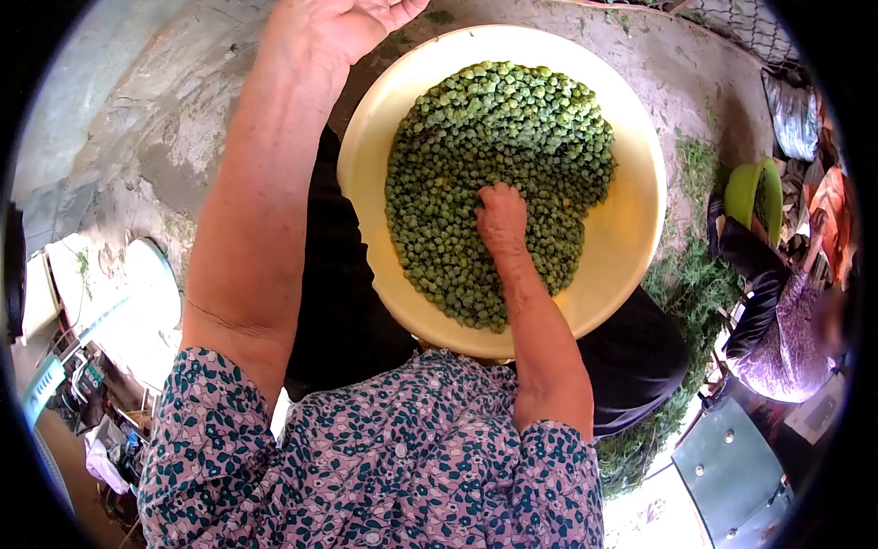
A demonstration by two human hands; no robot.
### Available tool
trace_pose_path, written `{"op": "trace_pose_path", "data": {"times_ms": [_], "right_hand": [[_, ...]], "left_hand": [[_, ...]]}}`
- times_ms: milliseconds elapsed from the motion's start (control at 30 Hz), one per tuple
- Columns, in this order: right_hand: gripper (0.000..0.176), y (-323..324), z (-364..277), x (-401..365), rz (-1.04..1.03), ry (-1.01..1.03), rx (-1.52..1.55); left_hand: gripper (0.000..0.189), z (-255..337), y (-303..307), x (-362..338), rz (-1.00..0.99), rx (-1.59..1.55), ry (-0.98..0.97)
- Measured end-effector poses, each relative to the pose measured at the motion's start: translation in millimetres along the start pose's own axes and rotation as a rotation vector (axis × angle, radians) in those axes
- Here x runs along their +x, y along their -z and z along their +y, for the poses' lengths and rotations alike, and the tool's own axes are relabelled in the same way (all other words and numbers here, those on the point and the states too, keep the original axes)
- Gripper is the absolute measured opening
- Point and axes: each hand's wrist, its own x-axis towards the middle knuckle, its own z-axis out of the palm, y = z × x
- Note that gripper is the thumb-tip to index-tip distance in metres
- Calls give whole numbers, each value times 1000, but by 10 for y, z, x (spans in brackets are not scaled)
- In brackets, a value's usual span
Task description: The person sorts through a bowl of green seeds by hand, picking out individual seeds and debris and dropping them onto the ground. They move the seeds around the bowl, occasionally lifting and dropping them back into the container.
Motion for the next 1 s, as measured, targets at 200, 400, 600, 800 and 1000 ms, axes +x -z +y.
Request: {"op": "trace_pose_path", "data": {"times_ms": [200,400,600,800,1000], "right_hand": [[30,460,-17,34,-618,-191,521],[56,48,-294,336,-40,-216,34],[55,146,-784,83,-138,13,47],[48,462,-722,-357,-367,179,152],[36,685,-423,-446,-439,182,161]], "left_hand": [[7,-10,-28,-19,27,5,-21],[7,3,-44,-40,25,-2,-8],[7,-10,-71,-17,22,14,3],[7,-17,-18,-38,16,-8,-1],[7,13,-30,-78,24,-31,-1]]}}
